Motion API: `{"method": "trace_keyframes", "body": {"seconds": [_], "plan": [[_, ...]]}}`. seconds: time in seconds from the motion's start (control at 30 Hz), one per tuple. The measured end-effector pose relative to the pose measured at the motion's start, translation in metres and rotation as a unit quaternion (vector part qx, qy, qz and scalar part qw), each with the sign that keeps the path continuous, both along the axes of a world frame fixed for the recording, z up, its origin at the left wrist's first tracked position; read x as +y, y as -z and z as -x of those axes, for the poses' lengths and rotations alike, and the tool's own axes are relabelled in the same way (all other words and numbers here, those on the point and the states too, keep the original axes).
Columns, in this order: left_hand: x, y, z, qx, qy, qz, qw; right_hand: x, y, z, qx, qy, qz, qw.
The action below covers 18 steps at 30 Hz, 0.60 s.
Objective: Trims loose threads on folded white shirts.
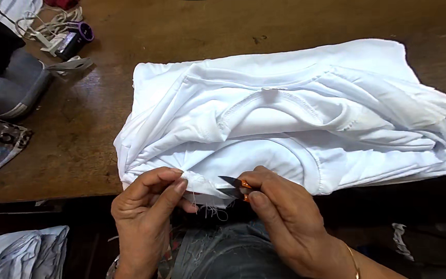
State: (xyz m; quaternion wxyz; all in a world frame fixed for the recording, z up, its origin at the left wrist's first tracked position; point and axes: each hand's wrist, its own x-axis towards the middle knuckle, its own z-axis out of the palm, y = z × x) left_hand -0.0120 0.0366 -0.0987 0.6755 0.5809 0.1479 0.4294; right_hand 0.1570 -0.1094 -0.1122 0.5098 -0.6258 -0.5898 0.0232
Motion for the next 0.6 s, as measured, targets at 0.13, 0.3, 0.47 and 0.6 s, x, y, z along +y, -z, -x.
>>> {"method": "trace_keyframes", "body": {"seconds": [0.13, 0.3, 0.47, 0.6], "plan": [[-0.006, 0.006, 0.000, -0.018, -0.016, 0.023, 0.999, 0.007, -0.001, 0.001, -0.127, 0.051, -0.001, 0.991], [-0.014, 0.012, -0.003, -0.044, -0.041, 0.056, 0.997, 0.011, -0.001, 0.003, -0.189, 0.067, -0.012, 0.980], [-0.018, 0.013, -0.006, -0.028, -0.055, 0.057, 0.996, 0.015, -0.002, 0.005, -0.211, 0.069, -0.019, 0.975], [-0.020, 0.013, -0.005, -0.023, -0.059, 0.083, 0.995, 0.015, -0.001, 0.005, -0.220, 0.070, -0.020, 0.973]]}}
